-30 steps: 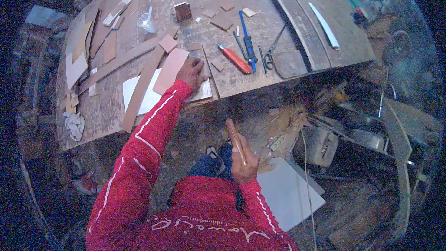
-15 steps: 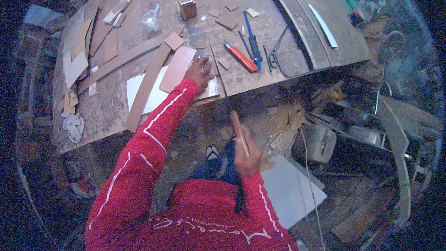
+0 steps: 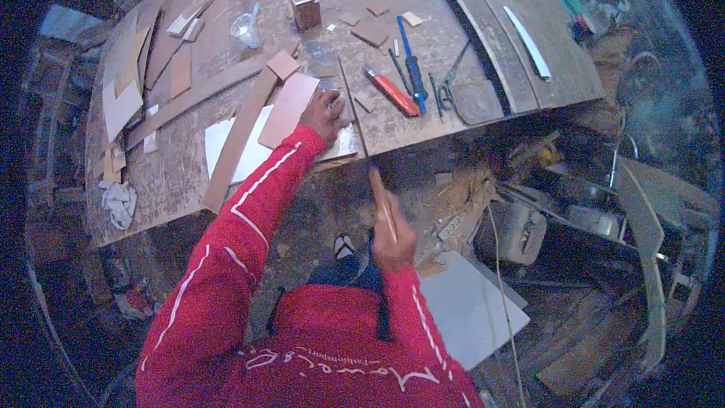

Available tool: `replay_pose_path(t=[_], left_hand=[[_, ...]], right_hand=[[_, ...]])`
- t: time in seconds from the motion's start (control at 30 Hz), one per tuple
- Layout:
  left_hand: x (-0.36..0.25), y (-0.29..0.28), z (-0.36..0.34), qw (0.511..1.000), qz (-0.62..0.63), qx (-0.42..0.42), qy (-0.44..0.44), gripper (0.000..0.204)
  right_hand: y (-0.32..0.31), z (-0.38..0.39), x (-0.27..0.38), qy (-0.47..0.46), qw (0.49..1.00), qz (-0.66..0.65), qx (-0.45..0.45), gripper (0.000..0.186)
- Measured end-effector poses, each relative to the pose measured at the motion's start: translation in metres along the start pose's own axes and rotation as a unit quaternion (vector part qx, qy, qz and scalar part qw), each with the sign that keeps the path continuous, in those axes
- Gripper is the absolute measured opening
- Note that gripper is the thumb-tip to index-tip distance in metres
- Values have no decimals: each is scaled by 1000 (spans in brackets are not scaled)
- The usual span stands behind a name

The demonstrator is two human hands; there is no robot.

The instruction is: The person cuts a piece of wood on a workbench using a hand saw, then shapes a small wooden piece using a utility knife.

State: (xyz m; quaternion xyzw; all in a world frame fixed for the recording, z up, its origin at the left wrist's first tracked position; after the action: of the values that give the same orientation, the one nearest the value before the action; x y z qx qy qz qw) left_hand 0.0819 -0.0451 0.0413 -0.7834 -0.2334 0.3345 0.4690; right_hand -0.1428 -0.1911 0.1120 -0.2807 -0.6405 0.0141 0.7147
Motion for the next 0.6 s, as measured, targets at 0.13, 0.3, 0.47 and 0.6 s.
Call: replay_pose_path(t=[0.13, 0.3, 0.47, 0.6], left_hand=[[1, -3, 1, 999, -28, 28, -10, 37], [10, -1, 10, 1000, -9, -5, -16, 35], [5, 9, -1, 1000, -25, 2, 3, 45], [15, 2, 9, 999, -22, -10, -33, 44]], right_hand=[[5, 2, 1, 49, 998, -23, 32, 38], [-19, 49, -11, -27, 1000, -7, 3, 36], [7, -9, -7, 44, 999, 6, 27, 35], [-8, 32, -10, 17, 999, -3, 31, 35]])
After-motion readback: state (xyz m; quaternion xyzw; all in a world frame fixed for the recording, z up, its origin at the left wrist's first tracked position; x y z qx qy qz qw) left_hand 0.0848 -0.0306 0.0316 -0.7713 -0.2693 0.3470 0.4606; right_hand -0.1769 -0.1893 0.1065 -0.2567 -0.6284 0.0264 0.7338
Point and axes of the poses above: each hand's wrist, its own z-axis away from the middle knuckle, its own y-axis out of the palm, x = y × z, the point moved 9 cm from there along -z, towards the middle knuckle, and after that the axes turned 7 degrees about y, right-handed, at the moved point
